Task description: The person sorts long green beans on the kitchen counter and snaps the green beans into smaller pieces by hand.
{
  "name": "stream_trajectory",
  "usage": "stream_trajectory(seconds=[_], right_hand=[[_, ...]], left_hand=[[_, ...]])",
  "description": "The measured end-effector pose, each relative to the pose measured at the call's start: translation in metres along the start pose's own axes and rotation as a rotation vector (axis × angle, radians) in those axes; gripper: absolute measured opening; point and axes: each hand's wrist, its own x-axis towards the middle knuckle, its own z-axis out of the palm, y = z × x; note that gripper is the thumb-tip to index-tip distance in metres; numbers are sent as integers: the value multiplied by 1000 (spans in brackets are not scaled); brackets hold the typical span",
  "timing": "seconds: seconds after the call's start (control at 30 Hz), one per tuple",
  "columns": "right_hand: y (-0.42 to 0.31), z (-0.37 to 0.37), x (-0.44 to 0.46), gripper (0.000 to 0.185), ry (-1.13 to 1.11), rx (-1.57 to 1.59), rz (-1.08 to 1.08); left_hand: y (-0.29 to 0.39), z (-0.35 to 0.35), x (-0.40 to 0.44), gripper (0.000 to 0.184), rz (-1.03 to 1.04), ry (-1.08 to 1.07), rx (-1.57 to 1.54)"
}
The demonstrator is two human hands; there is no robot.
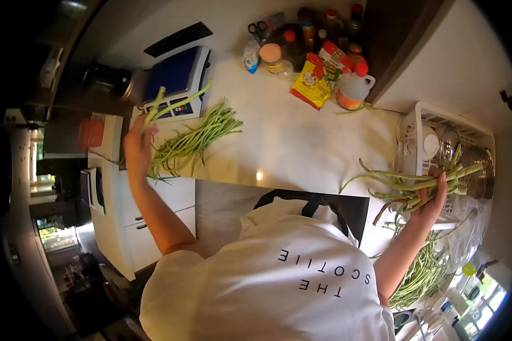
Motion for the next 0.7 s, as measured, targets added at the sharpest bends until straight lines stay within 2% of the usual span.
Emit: stream_trajectory(seconds=[0.07,0.13,0.2,0.23,0.3,0.37,0.4,0.43,0.47,0.5,0.57,0.6,0.7], right_hand=[[-9,4,3,20,31,-53,-3],[18,16,5,20,-12,-15,23],[8,15,3,19,-9,-67,45],[8,18,2,19,-10,-64,44],[1,22,-2,20,32,-139,90],[-3,15,-2,20,28,-132,71],[-5,12,0,21,19,-124,48],[-6,9,3,21,20,-136,39],[-5,5,3,21,21,-119,44],[-3,-1,1,22,31,-98,43],[2,4,-3,23,37,-108,41],[3,15,-6,23,52,-114,36],[4,28,-11,21,48,-121,46]], left_hand=[[-32,46,-6,24,-30,-11,107],[-79,76,-6,24,-112,17,302],[-137,147,-32,24,-262,-78,209],[-155,166,-37,24,-260,-76,210],[-164,191,-50,23,-108,29,417],[-163,190,-54,21,-132,34,381],[-162,191,-54,21,-91,164,414],[-151,190,-49,21,-46,298,440],[-139,186,-49,23,-202,215,418],[-116,179,-44,23,-183,204,399],[-61,176,-36,26,-99,405,157],[-33,183,-33,29,-198,265,104],[49,242,-30,33,56,25,-135]])
